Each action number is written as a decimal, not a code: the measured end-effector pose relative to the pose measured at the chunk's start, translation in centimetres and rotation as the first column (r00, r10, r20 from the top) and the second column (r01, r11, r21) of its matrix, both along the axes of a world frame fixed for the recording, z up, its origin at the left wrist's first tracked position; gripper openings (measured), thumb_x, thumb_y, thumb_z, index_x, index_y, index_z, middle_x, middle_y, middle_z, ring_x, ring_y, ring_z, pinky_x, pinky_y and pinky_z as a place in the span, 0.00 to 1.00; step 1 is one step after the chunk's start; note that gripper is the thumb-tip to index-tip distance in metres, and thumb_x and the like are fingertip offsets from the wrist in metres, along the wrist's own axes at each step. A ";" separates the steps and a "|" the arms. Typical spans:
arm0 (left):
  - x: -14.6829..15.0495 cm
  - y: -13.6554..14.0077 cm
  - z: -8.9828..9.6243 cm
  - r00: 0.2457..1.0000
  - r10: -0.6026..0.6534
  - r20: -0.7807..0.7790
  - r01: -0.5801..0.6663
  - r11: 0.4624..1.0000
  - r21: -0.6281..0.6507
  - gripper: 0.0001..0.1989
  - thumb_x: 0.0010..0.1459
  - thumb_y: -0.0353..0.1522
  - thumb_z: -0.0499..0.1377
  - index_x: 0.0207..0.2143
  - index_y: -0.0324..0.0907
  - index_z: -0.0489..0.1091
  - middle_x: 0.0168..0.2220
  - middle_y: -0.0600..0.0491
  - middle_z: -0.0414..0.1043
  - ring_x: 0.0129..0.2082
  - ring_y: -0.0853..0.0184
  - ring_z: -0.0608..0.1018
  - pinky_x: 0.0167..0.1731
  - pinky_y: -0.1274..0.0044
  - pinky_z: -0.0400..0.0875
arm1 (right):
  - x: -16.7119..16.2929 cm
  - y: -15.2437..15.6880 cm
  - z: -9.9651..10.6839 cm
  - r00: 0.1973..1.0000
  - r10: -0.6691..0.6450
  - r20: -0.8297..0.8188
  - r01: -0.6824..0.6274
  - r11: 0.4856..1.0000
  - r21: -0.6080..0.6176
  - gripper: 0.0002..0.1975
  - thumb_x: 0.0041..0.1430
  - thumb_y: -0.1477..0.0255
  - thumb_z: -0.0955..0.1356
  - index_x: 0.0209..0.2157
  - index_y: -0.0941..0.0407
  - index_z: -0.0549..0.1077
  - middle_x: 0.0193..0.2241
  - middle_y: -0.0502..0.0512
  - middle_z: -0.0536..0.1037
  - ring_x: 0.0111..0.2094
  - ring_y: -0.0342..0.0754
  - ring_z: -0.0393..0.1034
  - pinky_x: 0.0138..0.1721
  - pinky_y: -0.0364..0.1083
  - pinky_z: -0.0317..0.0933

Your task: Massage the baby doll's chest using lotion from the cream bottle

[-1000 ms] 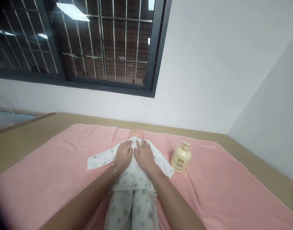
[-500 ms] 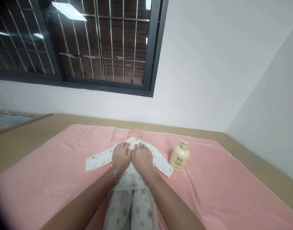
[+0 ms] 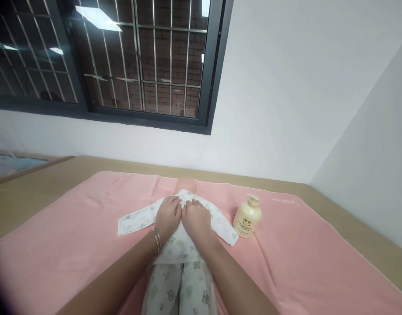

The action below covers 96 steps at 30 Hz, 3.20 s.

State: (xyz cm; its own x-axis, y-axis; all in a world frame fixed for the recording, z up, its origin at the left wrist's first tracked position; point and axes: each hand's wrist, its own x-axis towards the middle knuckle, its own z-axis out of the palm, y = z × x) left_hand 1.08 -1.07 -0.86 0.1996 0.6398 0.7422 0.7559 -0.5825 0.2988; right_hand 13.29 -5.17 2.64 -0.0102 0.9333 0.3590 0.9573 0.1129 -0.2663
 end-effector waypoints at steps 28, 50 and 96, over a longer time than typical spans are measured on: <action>0.1 0.5 0.0 0.998 0.058 0.039 -0.046 0.968 -0.246 0.20 0.59 0.30 0.49 0.53 0.35 0.68 0.55 0.43 0.69 0.58 0.56 0.67 0.61 0.61 0.58 | 0.6 1.3 -1.7 0.995 0.049 -0.084 -0.044 0.997 0.060 0.24 0.66 0.69 0.56 0.60 0.60 0.64 0.61 0.62 0.62 0.63 0.54 0.52 0.63 0.52 0.43; 0.0 0.0 0.1 0.992 -0.002 0.123 0.015 0.994 -0.106 0.13 0.57 0.28 0.52 0.39 0.41 0.75 0.43 0.48 0.75 0.46 0.59 0.73 0.49 0.65 0.68 | 0.2 0.5 -0.6 0.993 0.106 -0.049 -0.110 0.991 -0.076 0.25 0.65 0.71 0.56 0.61 0.62 0.62 0.62 0.66 0.60 0.64 0.57 0.50 0.62 0.53 0.43; -0.4 0.1 -0.4 0.989 -0.002 0.145 0.032 0.979 -0.203 0.22 0.54 0.25 0.48 0.49 0.37 0.71 0.53 0.45 0.71 0.55 0.58 0.70 0.59 0.61 0.60 | 0.9 0.5 0.3 0.997 0.067 -0.048 -0.071 0.995 -0.076 0.24 0.64 0.67 0.56 0.59 0.56 0.64 0.59 0.62 0.66 0.59 0.54 0.59 0.54 0.50 0.54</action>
State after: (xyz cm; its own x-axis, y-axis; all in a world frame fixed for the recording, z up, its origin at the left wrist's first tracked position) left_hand 0.65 -0.94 -1.22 0.1130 0.7784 0.6175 0.6870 -0.5102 0.5174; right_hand 14.22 -4.66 2.89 -0.0605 0.9561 0.2868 0.9346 0.1552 -0.3200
